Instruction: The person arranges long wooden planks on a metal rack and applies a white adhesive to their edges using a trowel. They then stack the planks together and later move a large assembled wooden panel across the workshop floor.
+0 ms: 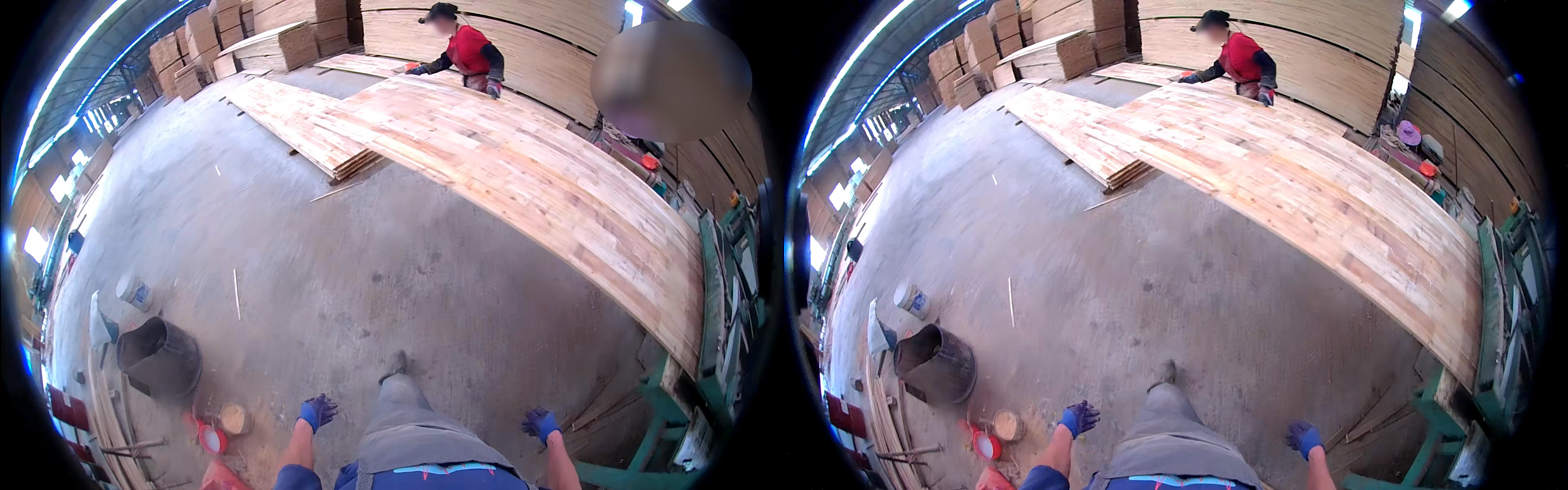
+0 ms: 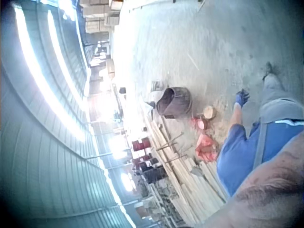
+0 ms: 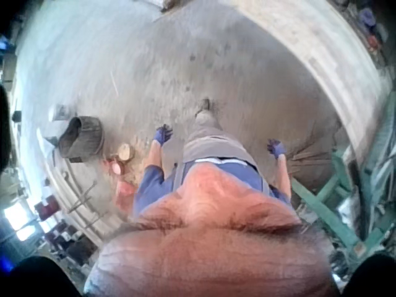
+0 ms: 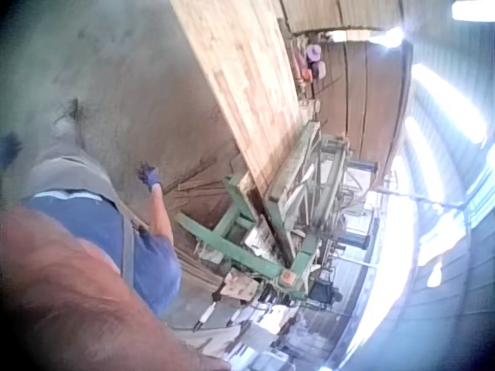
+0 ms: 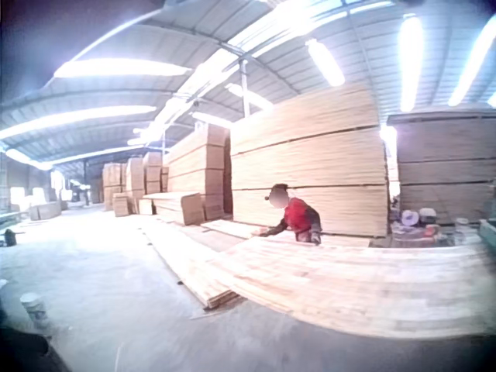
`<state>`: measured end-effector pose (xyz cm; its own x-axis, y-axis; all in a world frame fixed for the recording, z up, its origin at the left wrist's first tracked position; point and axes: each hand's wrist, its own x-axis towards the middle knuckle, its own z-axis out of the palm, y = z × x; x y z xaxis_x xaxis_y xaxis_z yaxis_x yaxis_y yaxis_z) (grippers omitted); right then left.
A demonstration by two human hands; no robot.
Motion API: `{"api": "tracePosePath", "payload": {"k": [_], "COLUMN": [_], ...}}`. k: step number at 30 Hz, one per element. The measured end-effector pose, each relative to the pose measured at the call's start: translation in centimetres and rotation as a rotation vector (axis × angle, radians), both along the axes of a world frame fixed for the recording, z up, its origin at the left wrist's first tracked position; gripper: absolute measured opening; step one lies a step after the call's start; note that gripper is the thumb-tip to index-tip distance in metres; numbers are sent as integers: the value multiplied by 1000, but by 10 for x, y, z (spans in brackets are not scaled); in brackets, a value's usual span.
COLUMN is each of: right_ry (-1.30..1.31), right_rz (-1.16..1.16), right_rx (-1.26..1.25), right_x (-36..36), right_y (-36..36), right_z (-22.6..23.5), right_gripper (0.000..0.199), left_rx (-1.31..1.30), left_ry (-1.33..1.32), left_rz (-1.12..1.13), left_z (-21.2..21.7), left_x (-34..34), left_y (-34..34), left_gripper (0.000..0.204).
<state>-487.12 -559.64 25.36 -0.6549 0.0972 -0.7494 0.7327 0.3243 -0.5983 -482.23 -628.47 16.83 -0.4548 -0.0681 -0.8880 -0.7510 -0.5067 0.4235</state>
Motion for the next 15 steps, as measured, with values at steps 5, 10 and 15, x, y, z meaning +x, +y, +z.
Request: {"api": "tracePosePath", "payload": {"k": [5, 10, 15], "right_ry": [-123, -398, -38], "right_rz": [-263, -806, -1320], "right_rx": [-44, -216, -182], "right_x": [-68, -50, -94], "right_y": [-1, 101, 186], "right_z": [-15, -105, -84], "right_gripper": [28, 42, 54], "left_rx": [85, 339, 407], "left_ry": [112, 383, 314], "left_rz": [-120, -572, -683], "left_z": [-1, 81, 121], "left_x": [-235, -489, -616], "left_y": [15, 178, 357], "left_gripper": [50, 44, 54]}}
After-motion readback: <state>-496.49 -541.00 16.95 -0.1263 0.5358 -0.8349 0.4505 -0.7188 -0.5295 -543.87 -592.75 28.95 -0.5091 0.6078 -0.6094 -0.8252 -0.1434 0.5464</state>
